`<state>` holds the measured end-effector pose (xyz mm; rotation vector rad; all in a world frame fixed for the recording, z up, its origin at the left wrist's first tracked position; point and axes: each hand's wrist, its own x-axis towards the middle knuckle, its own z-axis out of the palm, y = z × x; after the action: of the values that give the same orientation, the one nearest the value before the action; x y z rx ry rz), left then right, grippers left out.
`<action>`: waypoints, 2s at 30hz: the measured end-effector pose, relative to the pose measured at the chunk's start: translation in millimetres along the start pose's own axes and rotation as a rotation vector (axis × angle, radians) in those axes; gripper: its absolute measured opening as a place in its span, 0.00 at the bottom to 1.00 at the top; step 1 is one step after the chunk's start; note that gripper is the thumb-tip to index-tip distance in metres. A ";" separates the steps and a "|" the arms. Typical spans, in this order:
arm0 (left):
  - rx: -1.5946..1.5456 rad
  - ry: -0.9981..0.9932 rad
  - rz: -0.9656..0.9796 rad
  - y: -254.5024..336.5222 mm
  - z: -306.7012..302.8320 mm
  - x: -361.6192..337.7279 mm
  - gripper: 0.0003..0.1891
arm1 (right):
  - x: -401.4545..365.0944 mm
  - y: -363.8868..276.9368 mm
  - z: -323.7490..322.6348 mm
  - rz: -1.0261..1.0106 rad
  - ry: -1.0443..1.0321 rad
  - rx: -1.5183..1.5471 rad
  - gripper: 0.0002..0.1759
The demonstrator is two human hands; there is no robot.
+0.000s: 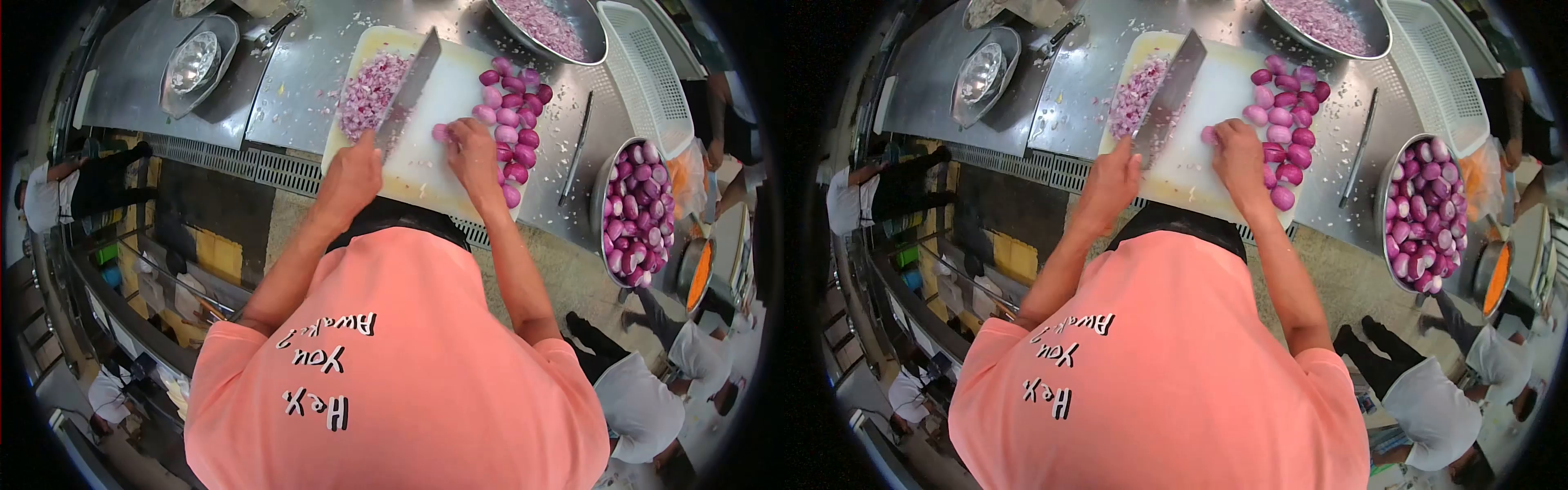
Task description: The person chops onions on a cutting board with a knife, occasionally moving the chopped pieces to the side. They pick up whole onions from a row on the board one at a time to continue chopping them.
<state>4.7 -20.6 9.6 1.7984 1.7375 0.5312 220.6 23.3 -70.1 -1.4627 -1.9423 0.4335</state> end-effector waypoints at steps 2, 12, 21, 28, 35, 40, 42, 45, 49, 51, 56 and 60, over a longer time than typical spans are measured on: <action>0.025 -0.033 0.028 -13.1 30.2 10.5 0.09 | 4.3 -13.7 9.6 -0.008 -0.048 -0.009 0.11; 0.028 -0.076 0.059 0.5 29.0 9.0 0.06 | 16.2 -27.5 13.1 -0.044 -0.244 -0.133 0.13; 0.022 -0.150 -0.008 4.2 25.5 14.0 0.08 | 12.6 -23.5 13.6 -0.026 -0.237 -0.123 0.13; -0.003 -0.143 0.000 6.0 30.3 15.7 0.08 | 12.7 -23.8 13.5 -0.029 -0.187 -0.125 0.12; 0.049 -0.169 -0.009 6.2 34.9 12.1 0.08 | 9.7 -20.3 12.9 -0.006 -0.190 -0.080 0.13; 0.041 -0.174 0.005 15.5 16.2 11.3 0.09 | 9.3 -17.1 13.1 -0.041 -0.153 -0.096 0.12; 0.077 -0.161 0.004 13.8 26.3 12.3 0.09 | 11.3 -16.2 14.2 -0.044 -0.129 -0.066 0.12; 0.064 -0.131 0.025 1.9 47.2 14.6 0.09 | 4.1 -16.9 14.8 -0.035 -0.133 -0.051 0.11; 0.068 -0.197 0.034 23.7 14.1 13.5 0.09 | 7.5 -14.4 14.3 -0.034 -0.118 -0.027 0.10; 0.055 -0.140 0.015 16.0 30.2 6.9 0.09 | 8.8 -14.1 14.1 -0.033 -0.109 -0.039 0.10; -0.003 -0.153 0.029 18.0 27.2 11.2 0.09 | 5.1 -15.0 11.9 -0.034 -0.093 -0.026 0.09; 0.083 -0.175 -0.011 11.5 43.8 13.1 0.09 | 4.9 -14.6 14.3 -0.008 -0.091 0.000 0.08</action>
<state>42.7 -13.1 -17.4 1.8318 1.6703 0.2912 199.6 25.0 -70.1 -1.4578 -2.0178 0.5048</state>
